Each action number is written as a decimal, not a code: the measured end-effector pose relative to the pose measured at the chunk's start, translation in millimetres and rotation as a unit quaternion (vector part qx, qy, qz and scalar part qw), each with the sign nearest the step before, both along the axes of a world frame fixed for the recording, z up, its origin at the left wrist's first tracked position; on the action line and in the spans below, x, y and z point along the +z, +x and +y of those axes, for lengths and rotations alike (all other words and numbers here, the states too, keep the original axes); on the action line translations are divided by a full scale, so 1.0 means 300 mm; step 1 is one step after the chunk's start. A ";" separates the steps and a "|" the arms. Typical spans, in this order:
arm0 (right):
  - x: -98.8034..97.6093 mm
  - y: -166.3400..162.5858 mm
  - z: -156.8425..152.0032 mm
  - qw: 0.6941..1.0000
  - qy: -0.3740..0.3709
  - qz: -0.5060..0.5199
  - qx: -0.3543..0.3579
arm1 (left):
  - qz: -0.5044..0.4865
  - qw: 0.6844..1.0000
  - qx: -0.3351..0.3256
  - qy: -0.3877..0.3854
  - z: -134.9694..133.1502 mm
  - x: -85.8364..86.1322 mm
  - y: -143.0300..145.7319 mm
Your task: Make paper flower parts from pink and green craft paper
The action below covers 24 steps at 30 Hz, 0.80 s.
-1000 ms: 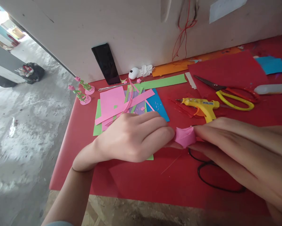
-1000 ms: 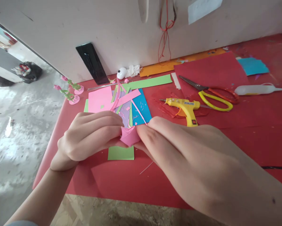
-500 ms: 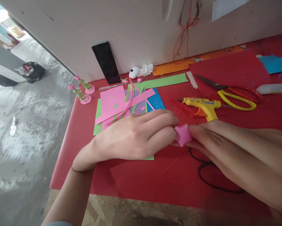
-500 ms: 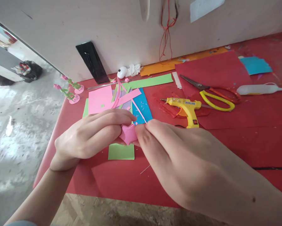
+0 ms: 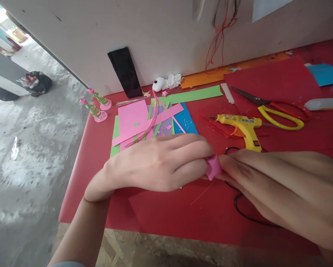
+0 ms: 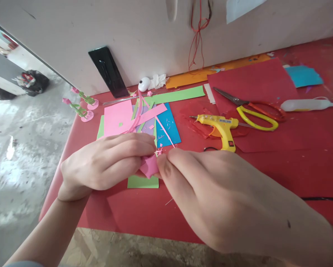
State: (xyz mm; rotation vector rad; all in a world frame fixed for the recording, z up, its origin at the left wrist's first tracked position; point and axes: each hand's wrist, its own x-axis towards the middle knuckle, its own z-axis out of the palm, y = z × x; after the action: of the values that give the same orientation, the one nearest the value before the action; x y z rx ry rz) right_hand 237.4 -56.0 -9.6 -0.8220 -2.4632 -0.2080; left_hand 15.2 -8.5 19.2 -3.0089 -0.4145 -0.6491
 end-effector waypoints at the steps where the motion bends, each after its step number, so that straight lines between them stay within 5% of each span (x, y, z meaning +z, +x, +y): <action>1: 0.005 -0.005 0.002 0.999 0.033 -0.032 0.019 | 0.005 1.000 -0.006 0.001 0.001 0.000 -0.001; 19: 0.015 -0.017 0.011 0.996 0.037 -0.057 0.059 | 0.010 0.999 -0.033 -0.022 0.005 0.000 0.005; 24: 0.033 -0.016 0.023 0.997 -0.039 0.049 0.036 | -0.049 0.997 -0.066 0.000 0.018 0.002 0.002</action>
State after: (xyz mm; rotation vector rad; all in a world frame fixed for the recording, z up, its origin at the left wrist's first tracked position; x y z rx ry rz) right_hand 232.5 -49.1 0.4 -0.7545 -2.4174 -0.0457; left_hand 16.0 -3.2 19.8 -3.0337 -0.2203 -0.8089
